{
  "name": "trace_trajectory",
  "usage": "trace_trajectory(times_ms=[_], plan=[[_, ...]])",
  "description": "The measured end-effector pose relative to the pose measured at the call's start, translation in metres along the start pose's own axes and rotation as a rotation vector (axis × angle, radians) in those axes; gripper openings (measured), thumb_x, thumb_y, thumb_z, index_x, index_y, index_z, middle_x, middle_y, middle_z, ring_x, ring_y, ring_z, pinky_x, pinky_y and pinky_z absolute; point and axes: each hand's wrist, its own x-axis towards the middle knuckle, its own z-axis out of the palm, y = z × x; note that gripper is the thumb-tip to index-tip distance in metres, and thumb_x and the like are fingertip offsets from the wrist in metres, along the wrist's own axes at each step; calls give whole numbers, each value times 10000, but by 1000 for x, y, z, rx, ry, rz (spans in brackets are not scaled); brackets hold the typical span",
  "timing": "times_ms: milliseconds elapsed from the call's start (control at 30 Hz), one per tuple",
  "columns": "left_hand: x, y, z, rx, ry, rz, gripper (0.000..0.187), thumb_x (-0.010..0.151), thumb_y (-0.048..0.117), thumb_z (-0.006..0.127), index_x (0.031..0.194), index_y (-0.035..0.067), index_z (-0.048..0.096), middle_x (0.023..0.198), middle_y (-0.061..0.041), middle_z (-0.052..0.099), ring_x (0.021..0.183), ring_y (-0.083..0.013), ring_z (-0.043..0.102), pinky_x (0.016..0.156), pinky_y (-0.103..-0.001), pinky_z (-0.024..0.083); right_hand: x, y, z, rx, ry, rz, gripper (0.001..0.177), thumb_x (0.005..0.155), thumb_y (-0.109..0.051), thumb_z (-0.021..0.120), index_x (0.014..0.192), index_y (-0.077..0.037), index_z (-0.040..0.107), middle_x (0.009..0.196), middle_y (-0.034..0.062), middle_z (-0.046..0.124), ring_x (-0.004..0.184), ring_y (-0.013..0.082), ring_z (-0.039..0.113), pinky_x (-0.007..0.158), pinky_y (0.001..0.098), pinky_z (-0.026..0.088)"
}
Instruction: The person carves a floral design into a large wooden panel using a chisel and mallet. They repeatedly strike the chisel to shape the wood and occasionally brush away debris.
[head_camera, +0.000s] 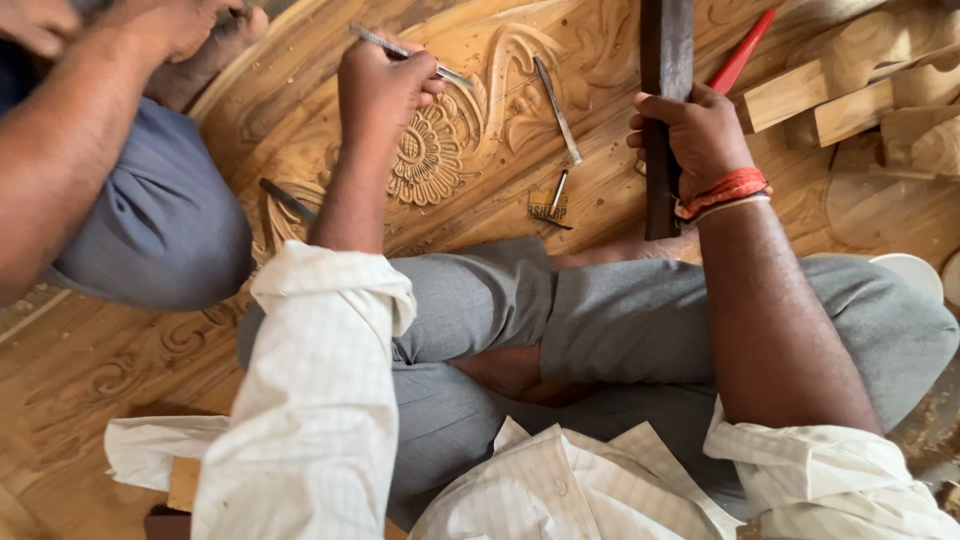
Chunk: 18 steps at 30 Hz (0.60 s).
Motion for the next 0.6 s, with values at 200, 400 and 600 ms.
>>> trace_trajectory(times_ms=[200, 400, 600], plan=[[-53, -14, 38, -528, 366, -113, 211, 925, 20, 630, 1110, -48, 706, 932, -182, 768, 756, -191, 773, 592, -240, 633, 13, 10, 3, -1, -21, 64, 255, 923, -128, 755, 1094, -11, 607, 817, 77, 687, 644, 181, 704, 571, 312, 588], [-81, -54, 103, -897, 590, -109, 358, 971, 57, 559, 1300, -53, 649, 1148, -167, 726, 997, -220, 740, 871, -310, 605, 19, 21, 5, -139, -30, 44, 279, 914, -164, 758, 1085, -10, 601, 839, 78, 695, 669, 195, 724, 568, 321, 570], [-84, -79, 130, -922, 579, -28, 392, 1010, 89, 546, 1362, -67, 619, 1249, -153, 688, 1109, -244, 690, 988, -359, 542, 17, 20, 8, -174, -40, 79, 276, 911, -190, 772, 1031, -1, 611, 842, 85, 709, 672, 203, 736, 567, 309, 574]])
